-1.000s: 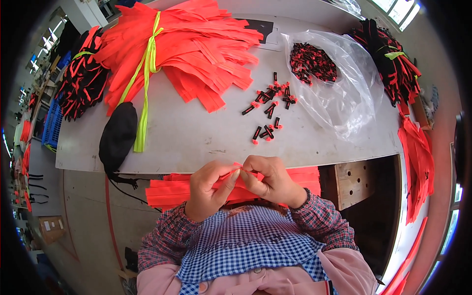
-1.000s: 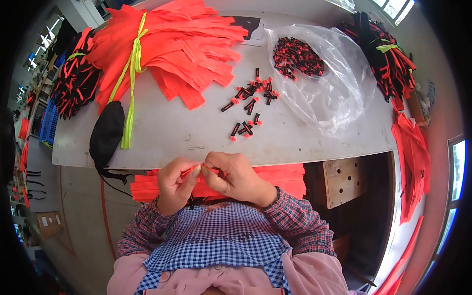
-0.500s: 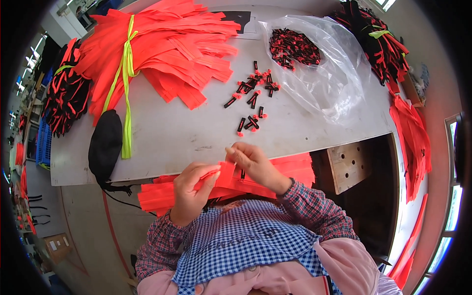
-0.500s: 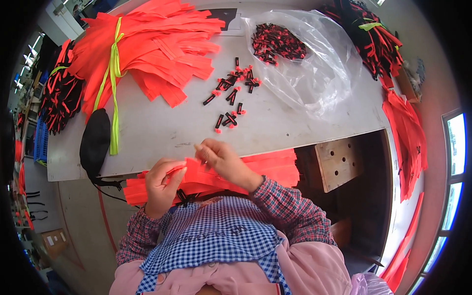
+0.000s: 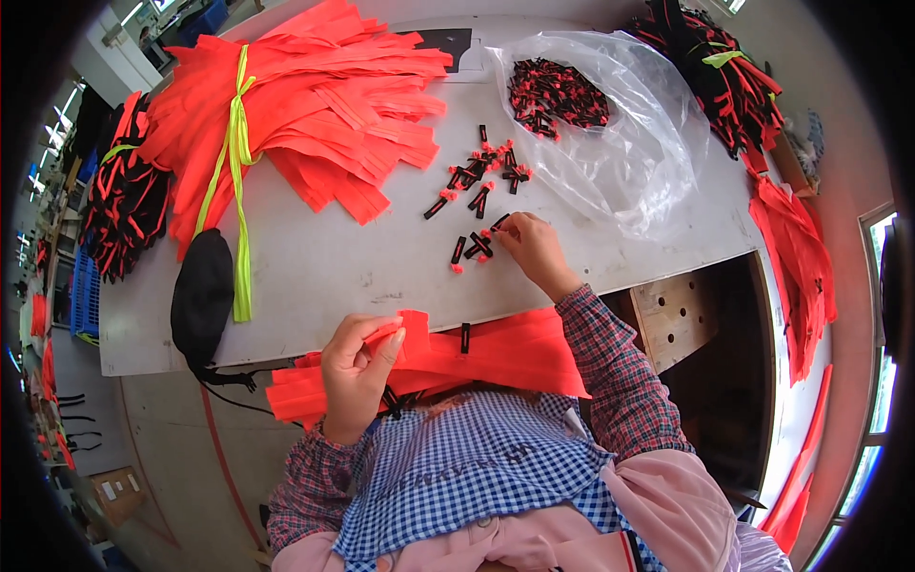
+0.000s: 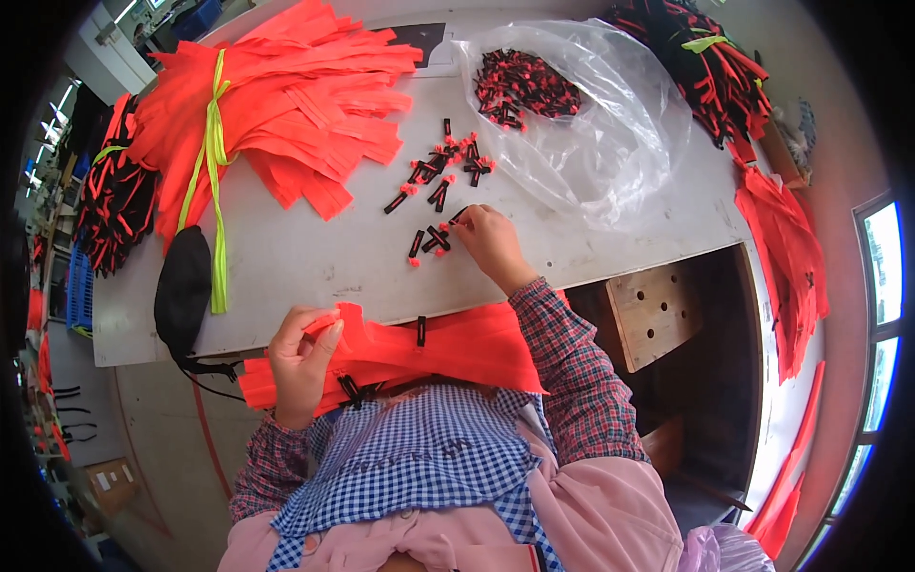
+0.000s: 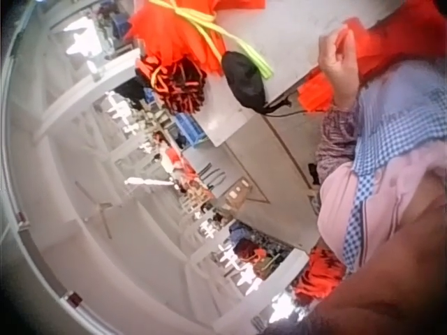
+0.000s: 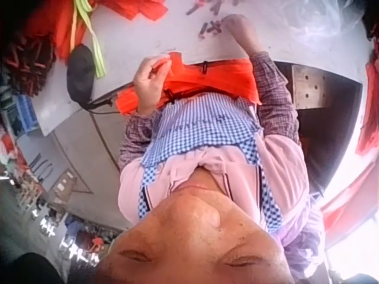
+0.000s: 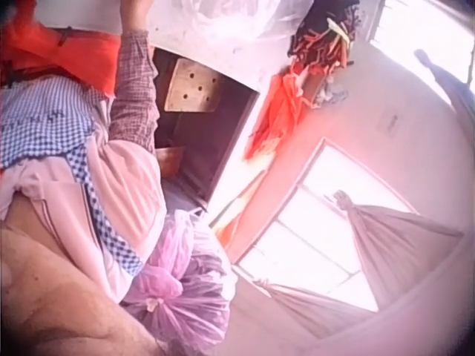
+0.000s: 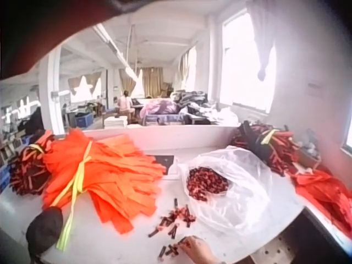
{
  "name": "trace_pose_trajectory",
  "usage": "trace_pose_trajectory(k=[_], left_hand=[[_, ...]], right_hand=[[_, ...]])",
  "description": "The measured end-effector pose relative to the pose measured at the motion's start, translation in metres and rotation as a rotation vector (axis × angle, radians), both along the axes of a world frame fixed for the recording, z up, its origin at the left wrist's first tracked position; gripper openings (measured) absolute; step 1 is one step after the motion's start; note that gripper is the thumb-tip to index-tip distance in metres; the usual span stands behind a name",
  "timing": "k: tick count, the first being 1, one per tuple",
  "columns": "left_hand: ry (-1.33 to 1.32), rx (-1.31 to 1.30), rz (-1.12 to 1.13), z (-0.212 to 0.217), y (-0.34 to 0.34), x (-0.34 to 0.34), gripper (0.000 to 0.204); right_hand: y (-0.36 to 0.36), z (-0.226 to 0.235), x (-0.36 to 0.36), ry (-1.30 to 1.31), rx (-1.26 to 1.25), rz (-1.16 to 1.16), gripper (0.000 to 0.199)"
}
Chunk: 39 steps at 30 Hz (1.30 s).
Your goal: The person is assembling zipper sliders onto orange zipper tapes at a workbench in a workshop.
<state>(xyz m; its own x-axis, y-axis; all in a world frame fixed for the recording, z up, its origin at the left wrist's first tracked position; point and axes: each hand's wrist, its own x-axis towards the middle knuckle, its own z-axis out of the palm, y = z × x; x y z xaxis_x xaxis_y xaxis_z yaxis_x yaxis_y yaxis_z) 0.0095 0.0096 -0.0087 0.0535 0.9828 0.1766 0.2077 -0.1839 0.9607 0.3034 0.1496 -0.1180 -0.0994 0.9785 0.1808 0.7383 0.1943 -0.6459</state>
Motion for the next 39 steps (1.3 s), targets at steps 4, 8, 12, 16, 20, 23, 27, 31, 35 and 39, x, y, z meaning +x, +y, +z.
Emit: trace_pose_trajectory(k=[4, 8, 12, 16, 20, 23, 27, 31, 35, 39], left_hand=[[-0.008, 0.073, 0.042, -0.008, 0.004, -0.002, 0.015], [0.056, 0.052, 0.071, 0.001, 0.01, 0.001, 0.016], [0.131, 0.167, 0.031, 0.008, 0.013, 0.014, 0.018], [0.278, 0.331, -0.046, 0.019, 0.009, 0.025, 0.023], [0.337, 0.378, -0.095, 0.022, 0.001, 0.029, 0.029], [0.33, 0.392, -0.089, 0.021, -0.001, 0.029, 0.028], [0.341, 0.409, -0.079, 0.02, 0.0, 0.028, 0.027], [0.345, 0.385, -0.085, 0.02, -0.001, 0.027, 0.026], [0.317, 0.367, -0.067, 0.022, -0.001, 0.026, 0.024], [0.31, 0.371, -0.061, 0.023, -0.001, 0.025, 0.023]], right_hand=[[-0.016, 0.026, -0.003, 0.295, -0.081, -0.001, 0.017], [-0.061, 0.09, -0.017, 0.368, 0.125, 0.196, 0.015], [-0.094, 0.131, -0.037, 0.395, 0.162, 0.334, 0.018], [-0.113, 0.143, -0.052, 0.353, 0.23, 0.411, 0.02], [-0.115, 0.142, -0.059, 0.278, 0.314, 0.431, 0.022], [-0.116, 0.14, -0.063, 0.232, 0.384, 0.459, 0.025], [-0.116, 0.139, -0.065, 0.195, 0.436, 0.468, 0.029], [-0.114, 0.141, -0.067, 0.136, 0.492, 0.507, 0.034], [-0.115, 0.142, -0.068, 0.164, 0.491, 0.491, 0.036], [-0.115, 0.144, -0.069, 0.158, 0.491, 0.508, 0.036]])
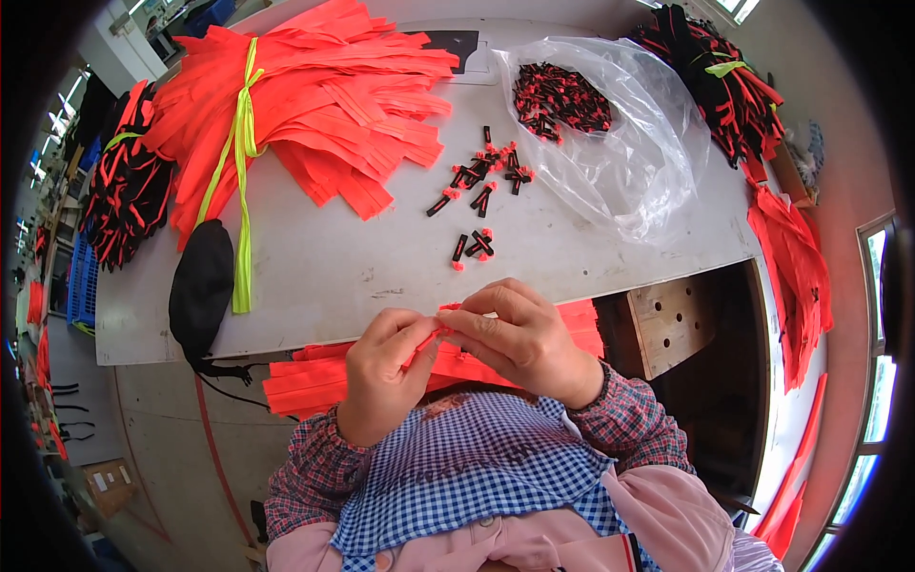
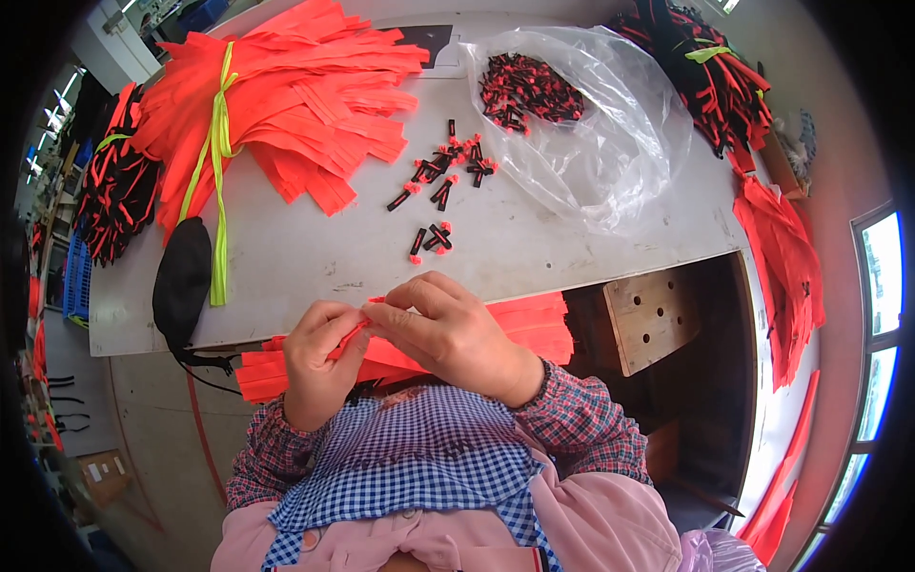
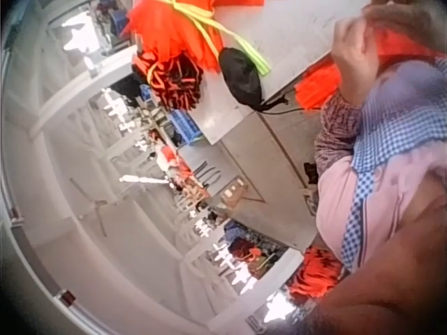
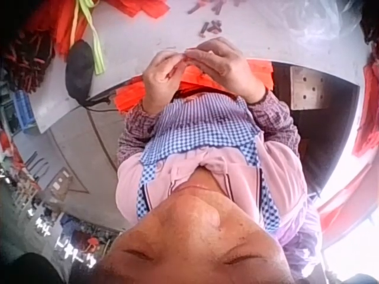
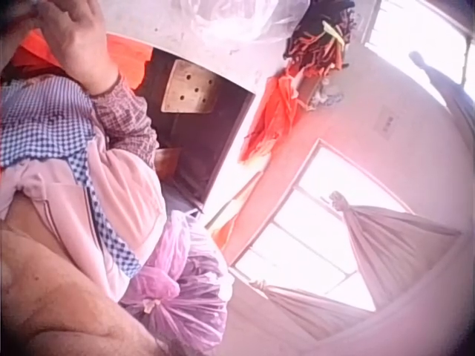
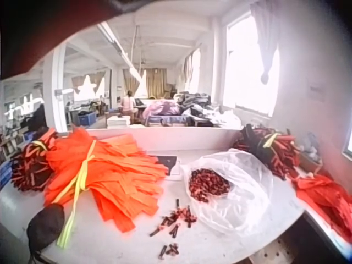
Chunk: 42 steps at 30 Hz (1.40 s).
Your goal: The person is assembling zipper sliders onto orange zipper tapes at a workbench in a workshop.
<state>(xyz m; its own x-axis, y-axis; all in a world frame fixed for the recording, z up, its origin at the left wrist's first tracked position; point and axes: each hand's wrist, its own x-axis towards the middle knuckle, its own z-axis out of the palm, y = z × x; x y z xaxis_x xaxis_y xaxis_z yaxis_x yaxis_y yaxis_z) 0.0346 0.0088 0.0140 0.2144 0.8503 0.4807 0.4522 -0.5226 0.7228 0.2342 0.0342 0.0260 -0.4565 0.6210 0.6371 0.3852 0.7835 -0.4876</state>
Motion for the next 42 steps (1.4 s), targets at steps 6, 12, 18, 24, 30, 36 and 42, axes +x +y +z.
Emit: trace_pose_trajectory(k=[6, 12, 18, 24, 30, 36, 42], left_hand=[[0.067, 0.008, -0.004, 0.003, 0.0, 0.003, 0.021], [0.108, -0.002, -0.01, 0.009, 0.0, 0.003, 0.018], [0.099, -0.042, -0.02, 0.011, -0.001, 0.004, 0.016], [0.033, -0.073, -0.042, 0.01, -0.002, 0.003, 0.017], [-0.178, -0.253, -0.063, 0.0, -0.001, 0.001, 0.02], [-0.3, -0.26, -0.109, 0.0, 0.002, -0.005, 0.019], [-0.405, -0.394, -0.173, 0.005, 0.005, -0.009, 0.025]], right_hand=[[0.0, -0.004, 0.001, -0.069, 0.043, -0.008, 0.035], [-0.003, -0.005, 0.002, -0.088, 0.031, -0.026, 0.037], [-0.005, -0.006, 0.003, -0.04, -0.003, -0.023, 0.039], [-0.005, -0.003, 0.003, -0.041, 0.018, 0.02, 0.04], [-0.007, 0.001, 0.001, -0.016, -0.181, 0.031, 0.04], [-0.015, 0.008, 0.004, 0.191, -0.61, 0.063, 0.037], [-0.004, -0.011, 0.006, 0.495, -1.068, 0.14, 0.026]])
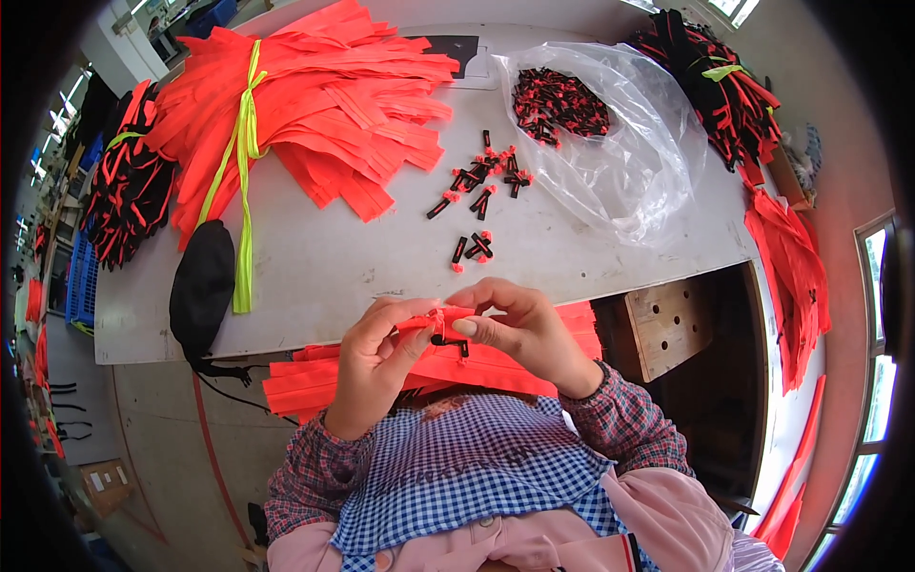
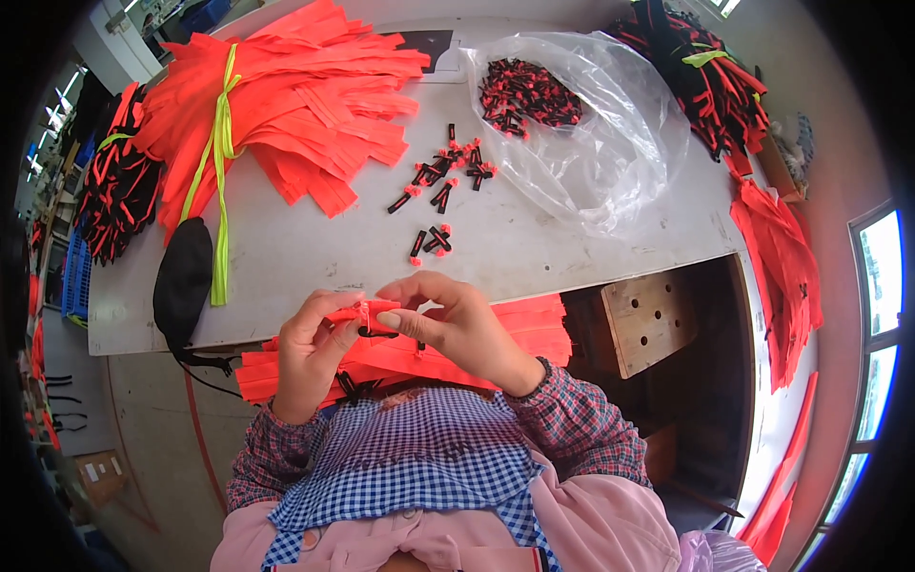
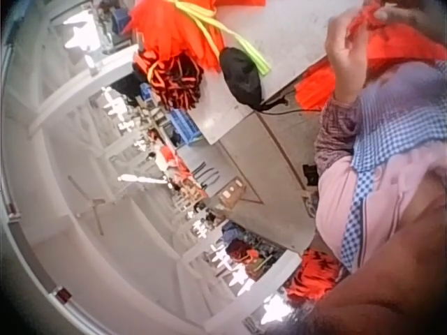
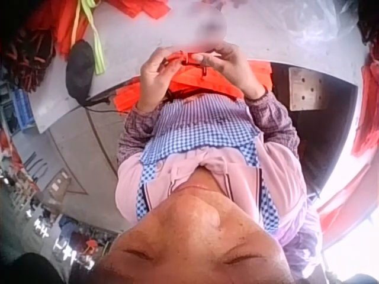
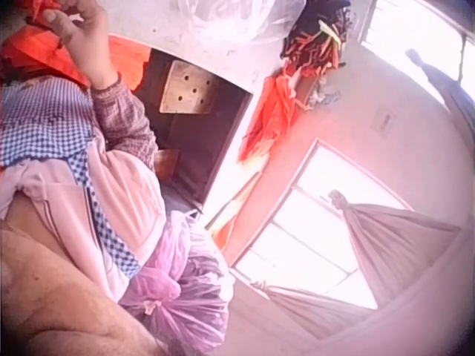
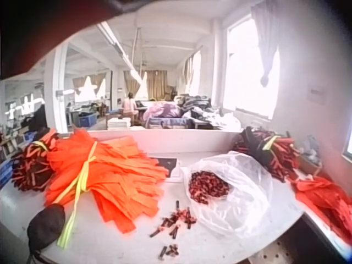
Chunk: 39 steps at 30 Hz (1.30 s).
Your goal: The person is assembling zipper sliders onto orange zipper tapes at a workbench in a workshop.
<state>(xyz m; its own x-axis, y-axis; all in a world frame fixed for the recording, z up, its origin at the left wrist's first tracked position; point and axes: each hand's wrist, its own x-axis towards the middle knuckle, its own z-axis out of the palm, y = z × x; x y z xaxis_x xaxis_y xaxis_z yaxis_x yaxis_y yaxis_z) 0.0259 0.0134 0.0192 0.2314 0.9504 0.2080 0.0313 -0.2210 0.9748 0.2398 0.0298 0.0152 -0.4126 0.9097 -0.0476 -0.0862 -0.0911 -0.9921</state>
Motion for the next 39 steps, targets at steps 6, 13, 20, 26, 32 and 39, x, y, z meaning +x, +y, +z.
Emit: trace_pose_trajectory(k=[6, 13, 20, 26, 32, 39], left_hand=[[-0.169, -0.184, -0.044, -0.003, -0.001, -0.002, 0.027], [-0.462, -0.397, -0.142, -0.007, -0.001, -0.002, 0.029], [-0.631, -0.413, -0.231, -0.017, 0.006, -0.013, 0.027], [-0.536, -0.45, -0.245, -0.013, 0.006, -0.011, 0.026], [-0.434, -0.404, -0.262, -0.01, 0.004, -0.01, 0.026], [-0.344, -0.402, -0.262, -0.006, 0.005, -0.012, 0.026]], right_hand=[[0.003, -0.011, -0.006, 0.201, -0.137, 0.138, 0.016], [-0.002, -0.029, -0.021, 0.502, -0.13, 0.16, 0.005], [-0.003, -0.028, -0.025, 0.517, 0.009, 0.196, 0.004], [0.0, -0.022, -0.023, 0.492, -0.167, 0.191, 0.007], [-0.001, -0.02, -0.025, 0.525, -0.242, 0.164, 0.007], [0.002, -0.02, -0.02, 0.486, -0.217, 0.205, 0.008]])
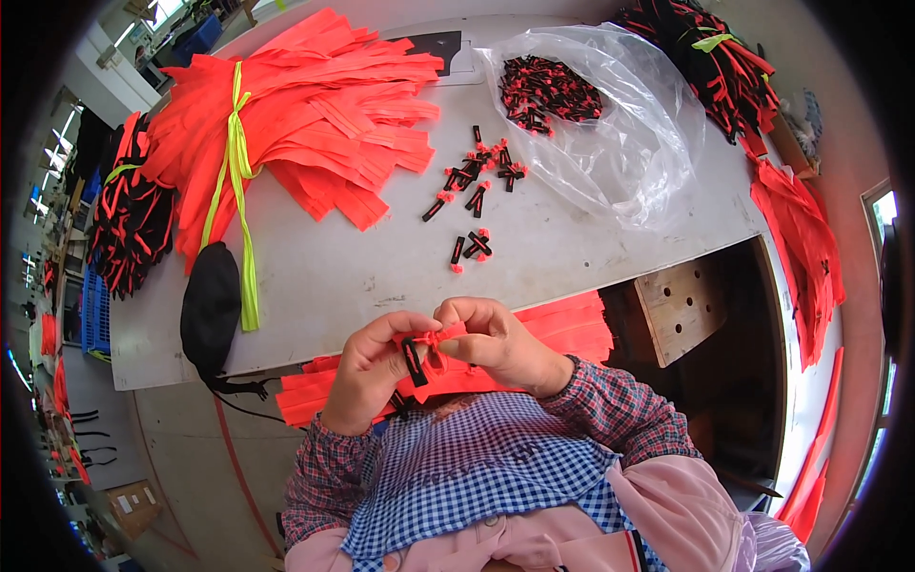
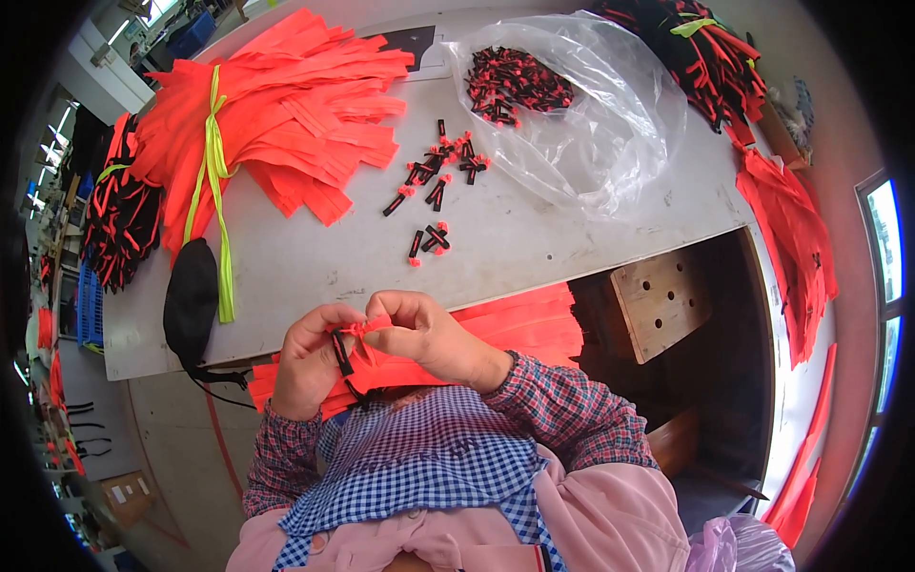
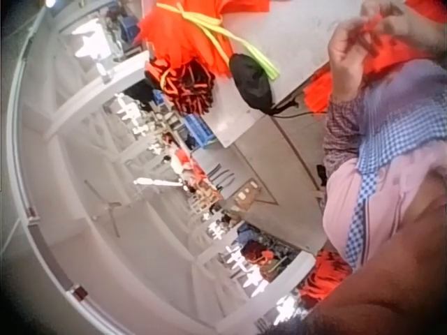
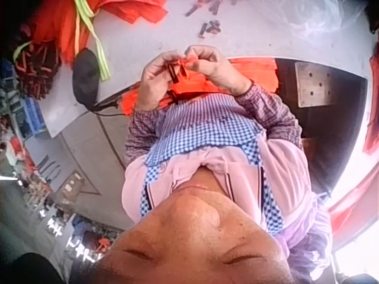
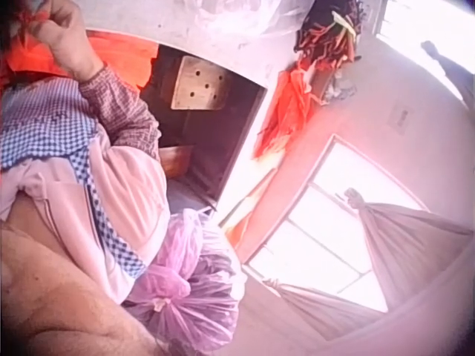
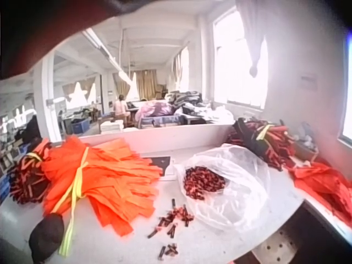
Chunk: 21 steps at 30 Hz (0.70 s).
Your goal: The person is assembling zipper sliders onto orange zipper tapes at a workbench in a workshop.
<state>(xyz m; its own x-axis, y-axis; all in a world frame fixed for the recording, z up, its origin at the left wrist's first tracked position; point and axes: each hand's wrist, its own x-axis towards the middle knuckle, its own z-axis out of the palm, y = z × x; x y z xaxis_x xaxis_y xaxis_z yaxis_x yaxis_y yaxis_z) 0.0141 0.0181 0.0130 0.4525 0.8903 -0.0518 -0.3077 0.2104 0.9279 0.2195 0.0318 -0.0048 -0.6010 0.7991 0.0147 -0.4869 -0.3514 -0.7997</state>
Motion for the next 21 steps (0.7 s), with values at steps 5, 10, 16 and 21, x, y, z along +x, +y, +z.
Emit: trace_pose_trajectory(k=[5, 10, 16, 21], left_hand=[[0.183, 0.16, -0.01, 0.007, 0.004, -0.003, 0.032], [0.087, 0.084, 0.138, 0.019, -0.007, 0.01, 0.037], [0.519, 0.314, 0.214, 0.021, -0.013, 0.007, 0.028], [0.664, 0.517, 0.229, 0.019, -0.012, 0.005, 0.024]], right_hand=[[-0.009, 0.007, -0.002, -0.118, 0.063, -0.13, 0.01], [-0.001, 0.001, 0.0, -0.386, 0.75, -0.405, 0.011], [-0.006, 0.009, -0.001, -0.331, 0.555, -0.35, 0.02], [-0.004, 0.008, 0.001, -0.559, 1.059, -0.488, 0.025]])
